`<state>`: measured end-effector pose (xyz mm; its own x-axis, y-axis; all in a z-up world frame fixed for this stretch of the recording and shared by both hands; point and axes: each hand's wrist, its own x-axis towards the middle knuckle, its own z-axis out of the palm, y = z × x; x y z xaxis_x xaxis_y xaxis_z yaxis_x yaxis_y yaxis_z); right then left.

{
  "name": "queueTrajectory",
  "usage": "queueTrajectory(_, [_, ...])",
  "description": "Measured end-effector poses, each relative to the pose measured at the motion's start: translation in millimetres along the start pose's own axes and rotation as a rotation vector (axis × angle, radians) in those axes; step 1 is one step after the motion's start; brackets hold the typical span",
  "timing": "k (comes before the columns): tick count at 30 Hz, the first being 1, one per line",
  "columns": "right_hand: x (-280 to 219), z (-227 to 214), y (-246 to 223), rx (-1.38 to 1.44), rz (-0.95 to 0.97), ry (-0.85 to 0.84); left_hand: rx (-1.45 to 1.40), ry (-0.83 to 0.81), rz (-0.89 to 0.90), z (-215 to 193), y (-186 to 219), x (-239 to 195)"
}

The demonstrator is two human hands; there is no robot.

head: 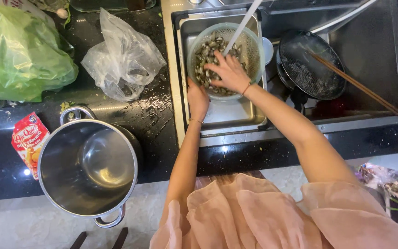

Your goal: The person is washing small clams or mussels in a colander under running water and transferring them to a pot.

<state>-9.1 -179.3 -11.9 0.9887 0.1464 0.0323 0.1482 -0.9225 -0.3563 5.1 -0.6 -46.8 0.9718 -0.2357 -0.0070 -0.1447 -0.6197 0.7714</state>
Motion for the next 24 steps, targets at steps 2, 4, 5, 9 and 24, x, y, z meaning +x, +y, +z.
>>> queueTrajectory(2, [2,-2,10,-0.033,0.051,0.022,-0.009,-0.035,-0.033,-6,8,-1])
queueTrajectory(4, [3,-9,19,-0.072,0.096,0.046,-0.022,-0.064,-0.062,-7,12,0])
queueTrajectory(5, [2,-12,21,0.014,0.196,0.006,-0.017,-0.038,-0.032,-6,10,-1])
queueTrajectory(9, [-11,-24,31,0.19,0.204,0.112,-0.031,-0.015,-0.001,-4,7,-1])
queueTrajectory(24, [-125,17,-22,1.878,1.007,0.479,-0.762,-0.153,-0.647,11,19,-10])
